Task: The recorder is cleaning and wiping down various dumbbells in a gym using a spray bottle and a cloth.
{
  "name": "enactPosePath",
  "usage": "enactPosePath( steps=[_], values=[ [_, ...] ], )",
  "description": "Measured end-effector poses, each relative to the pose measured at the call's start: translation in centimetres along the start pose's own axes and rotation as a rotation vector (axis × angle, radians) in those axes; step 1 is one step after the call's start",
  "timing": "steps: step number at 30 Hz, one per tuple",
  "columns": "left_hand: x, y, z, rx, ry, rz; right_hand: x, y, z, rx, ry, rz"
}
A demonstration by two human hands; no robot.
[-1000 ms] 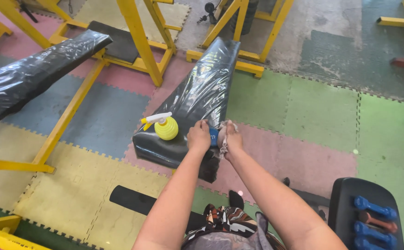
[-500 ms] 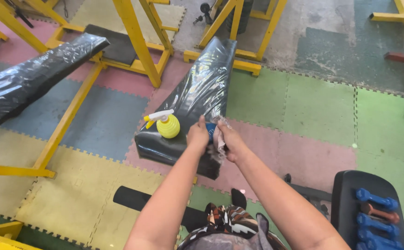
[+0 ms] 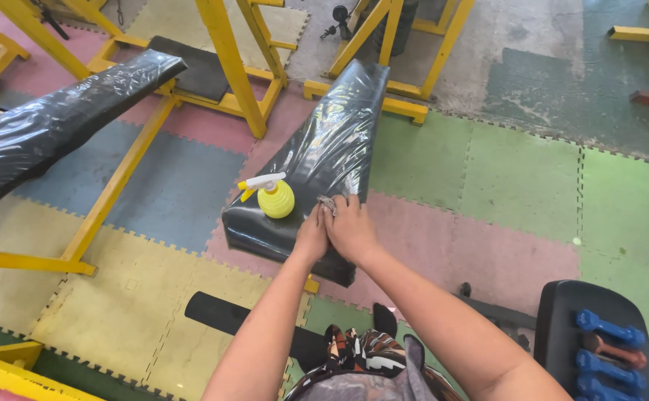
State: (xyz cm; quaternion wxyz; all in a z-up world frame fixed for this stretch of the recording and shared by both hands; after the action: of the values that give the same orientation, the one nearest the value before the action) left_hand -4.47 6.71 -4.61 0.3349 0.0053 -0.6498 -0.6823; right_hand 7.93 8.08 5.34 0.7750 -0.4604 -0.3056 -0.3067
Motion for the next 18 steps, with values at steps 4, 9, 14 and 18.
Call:
enactPosePath(
  steps=[4, 9, 14, 18],
  values=[
    [1.4, 2.1, -0.3, -0.033, -0.003, -0.010, 0.2, 0.4, 1.0, -0.089, -0.084, 0.052],
    [1.4, 3.2, -0.5, 0.220, -0.019, -0.025, -1.1, 2.9, 3.3, -0.382, -0.155, 0.241],
    [1.7, 5.7, -0.6, 0.352, -0.053, -0.037, -6.8, 10.2, 2.9, -0.600, -0.187, 0.533],
    [1.7, 5.9, -0.7, 0.393, -0.018, -0.104, -9.8, 13.8, -0.7, -1.140, -0.180, 1.233]
  ],
)
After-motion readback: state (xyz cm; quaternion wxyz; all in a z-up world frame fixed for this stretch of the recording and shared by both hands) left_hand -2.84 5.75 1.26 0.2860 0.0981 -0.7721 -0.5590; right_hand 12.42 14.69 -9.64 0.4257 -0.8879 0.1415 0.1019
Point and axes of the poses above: each hand's wrist, its own z-axis towards the middle knuckle, its own x-axis out of the back of the hand, y = z × x, the point moved 2 cm from there along z, towards the middle knuckle, and after that the axes turned 13 degrees about y, right-handed, at the moved point
